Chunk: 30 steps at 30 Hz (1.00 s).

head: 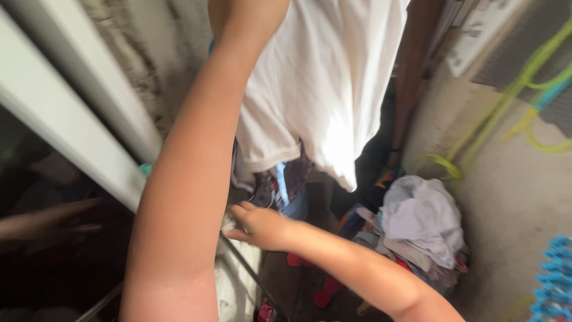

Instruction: The person removes various garments from hangers and places them into a laundry basket. They use a long pole with a hook to retrieve hangers from a high clothesline, then place the empty hangers into a bucket. The person also handles a washing machine hose at the end.

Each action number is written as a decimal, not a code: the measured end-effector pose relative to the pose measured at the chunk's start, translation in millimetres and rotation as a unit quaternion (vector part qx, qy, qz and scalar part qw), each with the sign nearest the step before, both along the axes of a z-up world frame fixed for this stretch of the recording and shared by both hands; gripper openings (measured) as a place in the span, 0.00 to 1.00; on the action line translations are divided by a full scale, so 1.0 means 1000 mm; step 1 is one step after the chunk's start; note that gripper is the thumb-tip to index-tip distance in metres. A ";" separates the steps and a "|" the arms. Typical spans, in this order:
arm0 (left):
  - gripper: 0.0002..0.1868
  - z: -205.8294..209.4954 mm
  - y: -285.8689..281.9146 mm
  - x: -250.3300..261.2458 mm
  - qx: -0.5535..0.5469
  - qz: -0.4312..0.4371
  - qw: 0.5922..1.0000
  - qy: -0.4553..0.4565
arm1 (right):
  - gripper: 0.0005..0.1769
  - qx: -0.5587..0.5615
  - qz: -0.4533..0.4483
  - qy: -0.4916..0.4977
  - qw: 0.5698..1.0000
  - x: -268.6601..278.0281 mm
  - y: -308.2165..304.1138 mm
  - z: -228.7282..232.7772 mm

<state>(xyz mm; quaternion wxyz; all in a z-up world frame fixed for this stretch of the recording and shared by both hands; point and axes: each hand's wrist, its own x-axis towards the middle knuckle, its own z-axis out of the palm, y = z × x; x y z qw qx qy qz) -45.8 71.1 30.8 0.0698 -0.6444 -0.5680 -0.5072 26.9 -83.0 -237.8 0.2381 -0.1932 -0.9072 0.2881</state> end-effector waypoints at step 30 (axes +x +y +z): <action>0.40 -0.206 -0.020 0.176 0.014 -0.208 0.976 0.065 | 0.10 -0.166 -0.305 -0.023 0.938 0.298 0.110 0.083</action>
